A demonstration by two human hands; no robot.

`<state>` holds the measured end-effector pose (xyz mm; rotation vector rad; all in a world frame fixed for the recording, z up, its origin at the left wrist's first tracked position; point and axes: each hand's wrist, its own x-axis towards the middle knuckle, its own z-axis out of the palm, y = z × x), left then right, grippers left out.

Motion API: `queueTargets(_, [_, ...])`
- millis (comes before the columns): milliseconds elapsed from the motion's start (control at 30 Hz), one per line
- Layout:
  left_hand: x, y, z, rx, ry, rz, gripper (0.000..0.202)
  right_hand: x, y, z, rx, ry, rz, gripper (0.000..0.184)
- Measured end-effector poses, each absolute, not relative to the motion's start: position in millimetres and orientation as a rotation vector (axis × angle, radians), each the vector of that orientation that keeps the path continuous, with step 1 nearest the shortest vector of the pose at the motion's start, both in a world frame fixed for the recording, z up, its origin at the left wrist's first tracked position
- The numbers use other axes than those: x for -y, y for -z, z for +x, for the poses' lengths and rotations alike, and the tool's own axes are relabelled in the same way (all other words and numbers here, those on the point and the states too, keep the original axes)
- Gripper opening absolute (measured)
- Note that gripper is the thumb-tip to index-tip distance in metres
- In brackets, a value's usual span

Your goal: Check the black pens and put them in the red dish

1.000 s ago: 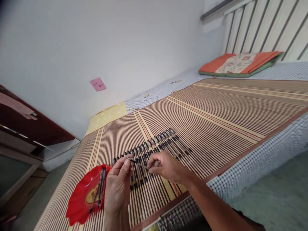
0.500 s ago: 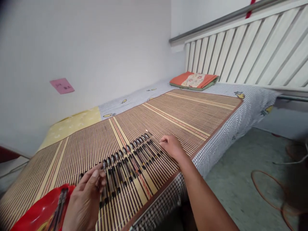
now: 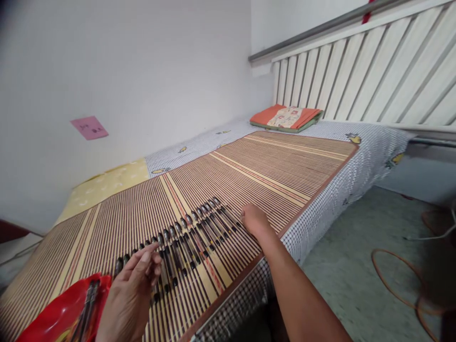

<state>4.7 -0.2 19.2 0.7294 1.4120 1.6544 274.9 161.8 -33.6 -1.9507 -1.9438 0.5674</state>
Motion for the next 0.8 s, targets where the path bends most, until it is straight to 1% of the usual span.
queueTargets(300, [1.3,-15.8,3.4,-1.399,-1.644,0.751,0.046,-162.2,34.5,272.7,1.954,-0.581,-1.911,0.013])
queueTargets(533, [0.5,-15.0,2.2,-1.430,-1.626,0.729,0.050,-166.3,40.1,273.3,1.956,-0.603,-1.869,0.015])
queueTargets(800, [-1.0,-9.6,1.7,-1.403,-1.628,0.788,0.043,-170.5,48.6,274.3,1.958,-0.627,-1.817,0.016])
